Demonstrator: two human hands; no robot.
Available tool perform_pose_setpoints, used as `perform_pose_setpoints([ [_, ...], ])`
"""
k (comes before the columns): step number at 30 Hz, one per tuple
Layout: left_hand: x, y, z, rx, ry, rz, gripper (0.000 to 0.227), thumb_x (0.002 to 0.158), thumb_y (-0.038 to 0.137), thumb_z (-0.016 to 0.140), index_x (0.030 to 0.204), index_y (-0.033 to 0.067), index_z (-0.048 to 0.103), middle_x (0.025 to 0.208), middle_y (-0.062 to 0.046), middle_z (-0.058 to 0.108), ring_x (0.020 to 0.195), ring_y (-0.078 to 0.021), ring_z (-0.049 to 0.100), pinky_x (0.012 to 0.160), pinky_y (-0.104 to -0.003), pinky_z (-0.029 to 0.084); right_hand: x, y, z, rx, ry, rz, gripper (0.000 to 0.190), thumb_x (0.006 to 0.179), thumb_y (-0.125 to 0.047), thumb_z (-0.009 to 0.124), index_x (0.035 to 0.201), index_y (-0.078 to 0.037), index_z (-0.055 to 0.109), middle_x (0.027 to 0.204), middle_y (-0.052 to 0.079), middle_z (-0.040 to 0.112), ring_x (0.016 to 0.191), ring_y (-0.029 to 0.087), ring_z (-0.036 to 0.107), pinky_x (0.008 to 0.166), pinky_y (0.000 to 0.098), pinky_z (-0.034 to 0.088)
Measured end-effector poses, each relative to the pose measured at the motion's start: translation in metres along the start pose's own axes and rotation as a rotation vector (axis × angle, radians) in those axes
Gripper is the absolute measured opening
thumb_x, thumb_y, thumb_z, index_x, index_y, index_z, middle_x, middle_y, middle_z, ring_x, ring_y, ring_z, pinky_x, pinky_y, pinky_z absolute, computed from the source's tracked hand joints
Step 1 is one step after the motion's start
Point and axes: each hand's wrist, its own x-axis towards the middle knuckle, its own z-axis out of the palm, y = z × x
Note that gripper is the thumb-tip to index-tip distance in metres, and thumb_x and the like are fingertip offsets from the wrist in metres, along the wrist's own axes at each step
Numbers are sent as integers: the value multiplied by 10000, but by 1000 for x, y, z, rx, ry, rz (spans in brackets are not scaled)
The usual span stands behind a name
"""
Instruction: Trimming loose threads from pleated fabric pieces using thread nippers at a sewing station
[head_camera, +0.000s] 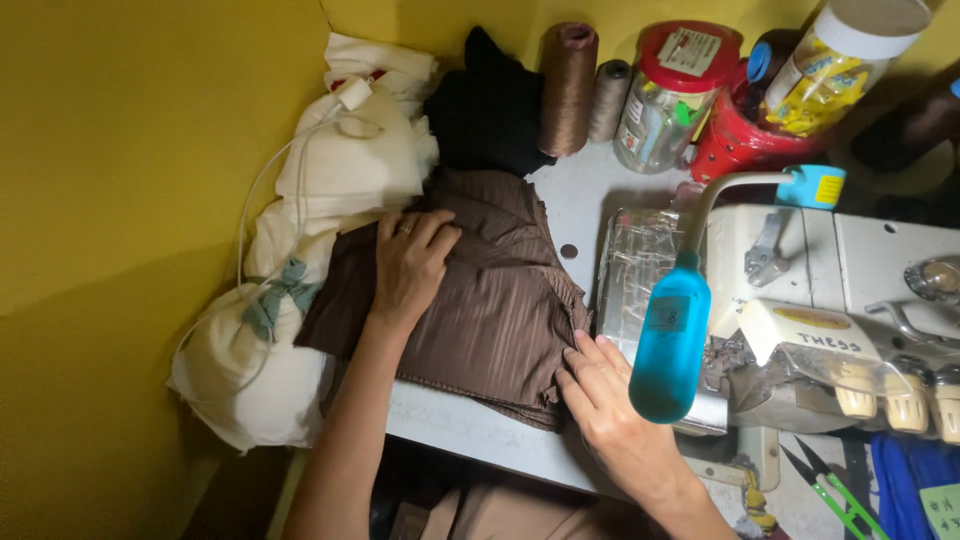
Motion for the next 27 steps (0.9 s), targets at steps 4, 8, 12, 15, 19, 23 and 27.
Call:
perform_pose_setpoints([
  [4, -6, 3, -8, -123, -67, -15, 272, 620, -160, 541, 744, 83, 537, 767, -29, 512, 682, -188, 491, 745, -331, 348, -3, 1, 2, 32, 5, 10, 158, 823, 34, 396, 892, 43, 538, 977, 187, 524, 1063, 367, 464, 933, 468, 360],
  [8, -18, 5, -3, -419, -420, -31, 250, 595, 10, 609, 825, 95, 562, 721, -13, 578, 650, -193, 546, 664, -338, 411, -2, 0, 2, 16, 2, 0, 143, 803, 56, 425, 886, 44, 542, 968, 185, 529, 1057, 365, 471, 934, 463, 363],
  [12, -16, 14, -7, -380, -470, -33, 91, 634, 71, 559, 710, 110, 591, 647, 2, 569, 530, -207, 507, 616, -340, 392, 2, -1, -2, -43, 23, -13, 160, 807, 70, 407, 875, 29, 546, 945, 164, 534, 1042, 335, 488, 929, 441, 375],
  [15, -3, 20, -21, -415, -355, 33, 76, 606, 43, 579, 642, 86, 527, 738, -20, 481, 705, -193, 447, 683, -348, 352, 1, -1, -2, -41, 25, -17, 137, 791, 74, 444, 859, 31, 556, 935, 171, 545, 1034, 352, 494, 927, 451, 372],
  [19, -9, 25, -8, -442, -434, -37, 25, 687, 35, 497, 670, 49, 510, 741, -69, 513, 688, -230, 469, 670, -351, 371, 2, -1, -3, -30, 22, -20, 144, 802, 64, 422, 850, 30, 553, 933, 170, 543, 1044, 349, 486, 930, 454, 366],
  [23, -5, 26, 4, -378, -558, -98, 79, 717, 107, 514, 760, 42, 524, 1175, -171, 385, 1111, -324, 340, 964, -481, 220, 2, -1, -3, -86, 35, -22, 143, 786, 80, 448, 837, 14, 564, 929, 155, 550, 1032, 329, 500, 930, 435, 375],
  [27, 17, 11, 24, -281, -587, -135, 256, 771, 185, 503, 953, 13, 555, 1309, -210, 302, 1202, -347, 304, 985, -548, 176, 3, -1, -3, -90, 43, -28, 153, 799, 69, 427, 834, 9, 563, 931, 148, 552, 1036, 316, 500, 934, 420, 372],
])
